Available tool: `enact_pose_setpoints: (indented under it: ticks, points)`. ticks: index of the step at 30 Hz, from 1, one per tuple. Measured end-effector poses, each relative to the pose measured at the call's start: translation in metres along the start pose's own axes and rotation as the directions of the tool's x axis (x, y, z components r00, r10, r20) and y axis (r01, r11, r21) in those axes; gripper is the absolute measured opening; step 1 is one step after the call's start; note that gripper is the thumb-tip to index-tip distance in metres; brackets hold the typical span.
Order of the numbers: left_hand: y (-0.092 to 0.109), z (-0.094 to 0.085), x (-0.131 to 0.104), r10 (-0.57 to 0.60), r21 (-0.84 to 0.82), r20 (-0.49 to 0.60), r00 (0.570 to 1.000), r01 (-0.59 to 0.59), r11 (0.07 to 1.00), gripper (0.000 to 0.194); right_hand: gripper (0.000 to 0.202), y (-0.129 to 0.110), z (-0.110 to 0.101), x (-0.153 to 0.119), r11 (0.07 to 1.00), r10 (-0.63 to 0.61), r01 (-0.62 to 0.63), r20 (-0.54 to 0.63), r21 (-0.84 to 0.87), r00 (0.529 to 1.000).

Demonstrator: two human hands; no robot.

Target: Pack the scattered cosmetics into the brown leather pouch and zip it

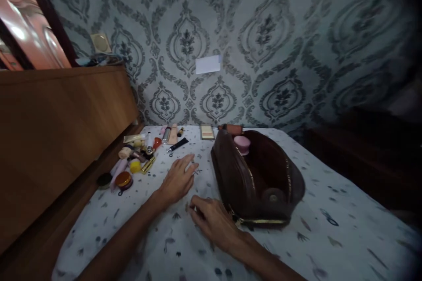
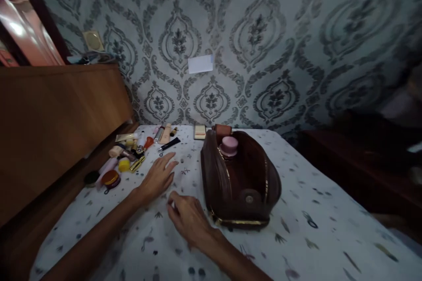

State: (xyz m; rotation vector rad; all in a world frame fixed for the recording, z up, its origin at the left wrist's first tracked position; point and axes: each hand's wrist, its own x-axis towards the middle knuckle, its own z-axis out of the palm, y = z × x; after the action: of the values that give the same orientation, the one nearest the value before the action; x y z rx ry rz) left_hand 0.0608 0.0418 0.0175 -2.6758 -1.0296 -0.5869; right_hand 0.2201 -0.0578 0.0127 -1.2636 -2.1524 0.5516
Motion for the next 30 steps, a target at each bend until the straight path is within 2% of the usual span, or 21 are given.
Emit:
enact_pose_setpoints:
  ticks: [3,5,7,9,12,15,18,21,27,30]
  points:
    - [-0.034,-0.002,-0.009,-0.193,0.087,0.053,0.98,0.188,0.978,0.036,0.016,0.004,0.018,0.026,0.957,0.101,-0.097,-0.001,0.273,0.995]
    - [-0.056,-0.006,-0.011,-0.323,0.149,0.072,0.944,0.31,0.939,0.036,0.017,0.007,0.032,0.045,0.823,0.208,-0.199,0.045,0.531,0.977]
    - [-0.077,-0.013,-0.01,-0.44,0.207,0.075,0.895,0.418,0.885,0.038,0.021,0.01,0.046,0.062,0.658,0.295,-0.28,0.102,0.699,0.95]
    - [-0.098,-0.019,-0.007,-0.538,0.256,0.075,0.84,0.505,0.824,0.042,0.026,0.012,0.058,0.074,0.591,0.332,-0.292,0.103,0.752,0.938]
    - [-0.127,-0.025,-0.001,-0.642,0.308,0.102,0.76,0.59,0.746,0.044,0.03,0.015,0.067,0.079,0.586,0.334,-0.261,0.065,0.767,0.94]
    - [-0.149,-0.026,0.006,-0.695,0.333,0.18,0.697,0.621,0.709,0.041,0.03,0.017,0.068,0.074,0.593,0.306,-0.23,0.048,0.772,0.951]
    - [-0.16,-0.022,0.015,-0.721,0.35,0.251,0.646,0.634,0.69,0.038,0.028,0.019,0.067,0.071,0.596,0.27,-0.202,0.044,0.777,0.962]
    - [-0.161,-0.014,0.025,-0.745,0.383,0.283,0.604,0.641,0.666,0.038,0.025,0.02,0.068,0.07,0.591,0.259,-0.187,0.034,0.784,0.965]
    - [-0.157,0.004,0.041,-0.808,0.474,0.239,0.539,0.661,0.582,0.039,0.023,0.02,0.069,0.069,0.59,0.264,-0.188,0.032,0.786,0.964]
    - [-0.156,0.008,0.044,-0.825,0.506,0.213,0.523,0.663,0.551,0.038,0.022,0.02,0.069,0.069,0.605,0.248,-0.174,0.024,0.777,0.968]
